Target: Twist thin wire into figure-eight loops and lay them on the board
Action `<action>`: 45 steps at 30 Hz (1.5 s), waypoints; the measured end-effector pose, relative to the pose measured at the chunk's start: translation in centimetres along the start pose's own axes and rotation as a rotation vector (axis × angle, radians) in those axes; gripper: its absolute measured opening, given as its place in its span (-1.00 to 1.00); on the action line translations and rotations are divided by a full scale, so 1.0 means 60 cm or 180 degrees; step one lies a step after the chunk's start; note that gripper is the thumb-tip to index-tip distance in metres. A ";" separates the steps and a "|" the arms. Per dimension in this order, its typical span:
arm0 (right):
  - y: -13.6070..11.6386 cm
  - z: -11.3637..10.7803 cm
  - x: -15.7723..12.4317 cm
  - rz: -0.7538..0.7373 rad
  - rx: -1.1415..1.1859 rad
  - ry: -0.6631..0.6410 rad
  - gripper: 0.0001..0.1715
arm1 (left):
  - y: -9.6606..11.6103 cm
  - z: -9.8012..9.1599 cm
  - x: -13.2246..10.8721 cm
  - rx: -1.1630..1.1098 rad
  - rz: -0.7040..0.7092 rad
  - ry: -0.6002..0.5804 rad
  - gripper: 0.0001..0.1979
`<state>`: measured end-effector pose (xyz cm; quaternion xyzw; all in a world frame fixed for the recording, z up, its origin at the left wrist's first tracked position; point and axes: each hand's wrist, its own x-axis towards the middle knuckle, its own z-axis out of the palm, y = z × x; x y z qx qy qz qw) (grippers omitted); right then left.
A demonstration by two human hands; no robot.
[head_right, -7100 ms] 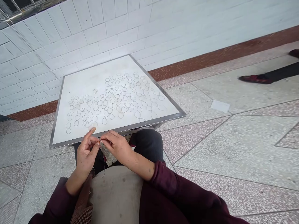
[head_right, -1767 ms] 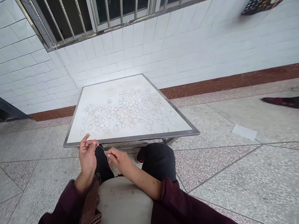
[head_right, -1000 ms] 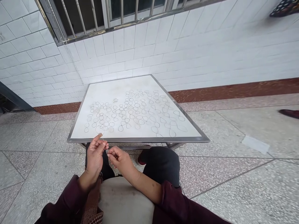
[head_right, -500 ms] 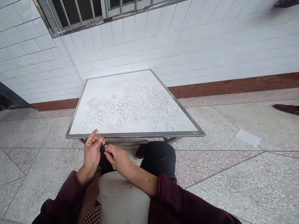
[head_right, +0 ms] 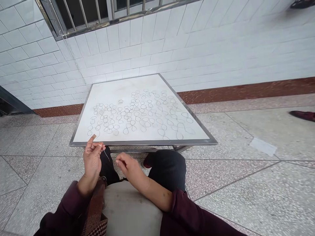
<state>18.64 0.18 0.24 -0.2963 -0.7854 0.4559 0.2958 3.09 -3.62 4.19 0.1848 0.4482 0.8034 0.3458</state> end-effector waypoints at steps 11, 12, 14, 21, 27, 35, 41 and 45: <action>-0.023 0.014 0.064 -0.0476 -0.1216 0.0251 -0.84 | -0.024 0.009 -0.010 0.0192 -0.0064 -0.0094 -0.48; -0.022 0.015 0.064 -0.0494 -0.1267 0.0252 -0.84 | -0.025 0.008 -0.010 0.0205 -0.0056 -0.0096 -0.48; -0.022 0.015 0.064 -0.0487 -0.1346 0.0250 -0.84 | -0.026 0.008 -0.008 0.0224 -0.0053 -0.0093 -0.49; -0.017 0.017 0.068 -0.0634 -0.1581 0.0317 -0.79 | -0.026 0.008 -0.005 0.0252 -0.0105 -0.0076 -0.49; -0.020 0.015 0.069 -0.0601 -0.1472 0.0436 -0.75 | -0.021 0.011 -0.007 0.0082 -0.0110 -0.0138 -0.41; -0.020 -0.001 0.067 -0.0027 0.0121 0.0246 -0.75 | -0.019 0.011 -0.008 0.0055 -0.0237 -0.0260 -0.35; -0.011 -0.019 0.082 0.0453 0.1184 0.0348 -0.71 | -0.023 0.006 -0.013 0.0535 -0.0345 -0.0656 -0.26; -0.014 -0.020 0.085 0.0701 0.1961 0.0182 -0.67 | -0.028 0.008 -0.018 0.0540 -0.0655 -0.0782 -0.26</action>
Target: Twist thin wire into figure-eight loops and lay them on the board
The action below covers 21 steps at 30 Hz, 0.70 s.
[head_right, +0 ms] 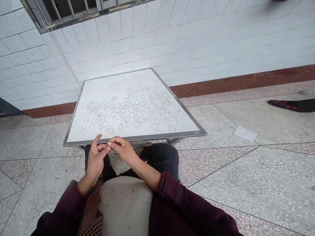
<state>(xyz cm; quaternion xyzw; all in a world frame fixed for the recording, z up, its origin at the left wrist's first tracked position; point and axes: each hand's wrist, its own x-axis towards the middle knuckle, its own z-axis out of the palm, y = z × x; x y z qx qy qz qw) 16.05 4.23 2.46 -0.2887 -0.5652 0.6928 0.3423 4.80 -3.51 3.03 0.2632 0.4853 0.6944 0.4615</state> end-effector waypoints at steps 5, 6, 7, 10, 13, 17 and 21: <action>-0.002 -0.006 -0.001 0.0266 0.0509 -0.0008 -0.63 | -0.001 0.003 -0.003 -0.0325 -0.0503 -0.0188 -0.25; -0.002 -0.008 -0.002 0.0332 0.0580 -0.0005 -0.62 | 0.000 0.003 -0.003 -0.0376 -0.0581 -0.0247 -0.25; -0.002 -0.009 -0.002 0.0386 0.0636 0.0003 -0.61 | 0.000 0.003 -0.003 -0.0419 -0.0651 -0.0303 -0.26; 0.000 -0.014 -0.004 0.0464 0.0712 0.0010 -0.60 | 0.002 0.002 -0.003 -0.0475 -0.0839 -0.0414 -0.30; 0.006 -0.015 -0.006 0.0441 0.0828 -0.0018 -0.60 | 0.003 0.003 -0.002 -0.0404 -0.0923 -0.0435 -0.29; 0.017 -0.013 -0.008 0.0394 0.1119 0.0000 -0.62 | 0.005 0.008 -0.002 -0.0197 -0.0906 -0.0404 -0.27; 0.029 -0.012 -0.009 0.0348 0.1293 0.0091 -0.65 | 0.003 0.016 -0.003 -0.0085 -0.0895 -0.0338 -0.26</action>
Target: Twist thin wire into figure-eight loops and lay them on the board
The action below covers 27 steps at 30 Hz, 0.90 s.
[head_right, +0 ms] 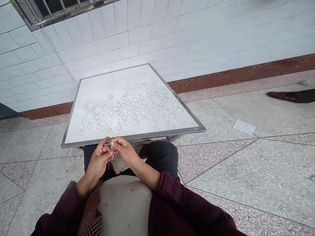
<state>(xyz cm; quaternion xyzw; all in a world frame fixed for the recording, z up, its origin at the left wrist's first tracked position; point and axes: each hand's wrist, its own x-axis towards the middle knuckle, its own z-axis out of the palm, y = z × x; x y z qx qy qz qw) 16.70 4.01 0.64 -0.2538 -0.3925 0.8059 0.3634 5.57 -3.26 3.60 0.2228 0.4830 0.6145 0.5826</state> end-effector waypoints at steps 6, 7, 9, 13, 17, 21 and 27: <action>-0.009 -0.005 0.005 -0.0225 0.0087 0.0402 -0.66 | -0.017 0.003 -0.002 0.0065 -0.0056 -0.0022 -0.31; -0.012 -0.004 0.006 -0.0269 0.0093 0.0480 -0.66 | -0.021 0.001 -0.002 0.0069 -0.0085 -0.0021 -0.31; -0.019 -0.003 0.008 -0.0356 0.0055 0.0609 -0.66 | -0.027 -0.002 -0.002 0.0086 -0.0162 -0.0039 -0.30; -0.028 -0.005 0.012 -0.0519 -0.0053 0.0862 -0.66 | -0.032 -0.007 -0.001 0.0061 -0.0361 -0.0102 -0.26; -0.031 -0.009 0.011 -0.0355 -0.0265 0.0658 -0.68 | -0.034 -0.008 0.001 -0.0234 -0.0326 -0.0195 -0.30; -0.027 -0.008 0.004 -0.0250 -0.0561 0.0398 -0.72 | -0.040 -0.012 0.007 -0.0611 -0.0407 -0.0308 -0.38; -0.010 -0.004 -0.005 -0.0073 -0.0542 0.0123 -0.69 | -0.047 -0.013 0.016 -0.0881 -0.0488 -0.0182 -0.46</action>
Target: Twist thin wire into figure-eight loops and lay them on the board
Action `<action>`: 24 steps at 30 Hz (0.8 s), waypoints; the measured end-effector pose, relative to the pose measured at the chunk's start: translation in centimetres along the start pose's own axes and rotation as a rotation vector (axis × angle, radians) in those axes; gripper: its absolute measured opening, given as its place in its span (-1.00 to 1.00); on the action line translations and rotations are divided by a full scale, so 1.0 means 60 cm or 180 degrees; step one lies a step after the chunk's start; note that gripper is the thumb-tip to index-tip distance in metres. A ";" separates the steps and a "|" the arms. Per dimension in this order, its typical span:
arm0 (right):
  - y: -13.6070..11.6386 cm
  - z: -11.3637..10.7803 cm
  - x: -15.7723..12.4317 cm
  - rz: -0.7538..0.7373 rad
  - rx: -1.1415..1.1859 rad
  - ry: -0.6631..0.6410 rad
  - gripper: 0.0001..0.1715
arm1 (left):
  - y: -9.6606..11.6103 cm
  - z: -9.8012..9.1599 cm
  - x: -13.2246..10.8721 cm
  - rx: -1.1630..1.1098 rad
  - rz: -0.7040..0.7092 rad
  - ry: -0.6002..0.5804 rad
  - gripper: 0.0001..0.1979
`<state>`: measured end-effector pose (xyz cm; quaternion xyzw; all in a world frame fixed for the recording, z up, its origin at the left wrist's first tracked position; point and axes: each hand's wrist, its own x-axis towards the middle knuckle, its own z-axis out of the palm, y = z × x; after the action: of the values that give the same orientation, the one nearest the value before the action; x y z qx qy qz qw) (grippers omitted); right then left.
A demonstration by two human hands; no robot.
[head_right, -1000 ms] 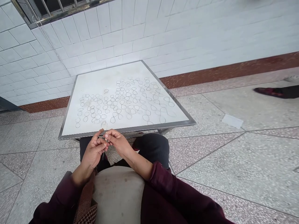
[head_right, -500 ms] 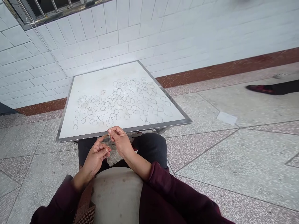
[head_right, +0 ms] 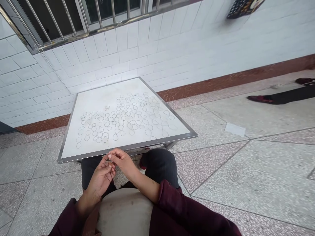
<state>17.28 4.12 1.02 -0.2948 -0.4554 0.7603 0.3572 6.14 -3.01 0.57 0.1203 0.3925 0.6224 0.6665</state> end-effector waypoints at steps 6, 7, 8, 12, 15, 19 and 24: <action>0.004 -0.020 0.033 -0.0230 -0.0565 0.0361 -0.65 | -0.026 -0.057 0.036 0.1003 0.0293 -0.0229 -0.47; 0.001 -0.024 0.046 -0.0285 -0.0703 0.0418 -0.65 | -0.035 -0.078 0.049 0.1426 0.0241 -0.0327 -0.47; -0.004 -0.028 0.061 -0.0321 -0.0820 0.0457 -0.65 | -0.046 -0.101 0.063 0.1847 0.0048 -0.0428 -0.45; -0.030 -0.038 0.139 -0.0333 -0.1250 0.0548 -0.63 | -0.095 -0.192 0.114 0.2240 -0.0438 -0.0382 -0.43; -0.055 -0.037 0.211 -0.0294 -0.1511 0.0592 -0.67 | -0.130 -0.238 0.138 0.2386 -0.0680 -0.0275 -0.46; -0.089 -0.026 0.323 -0.0211 -0.1775 0.0637 -0.79 | -0.162 -0.268 0.157 0.2333 -0.0918 -0.0286 -0.46; -0.119 -0.010 0.485 0.0033 -0.2112 0.0759 -0.86 | -0.177 -0.278 0.176 0.2136 -0.1141 -0.0444 -0.39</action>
<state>3.06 30.37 3.64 -0.4838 -0.6312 0.5330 0.2888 1.87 -0.81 -21.34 0.3033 0.5428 0.3232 0.7134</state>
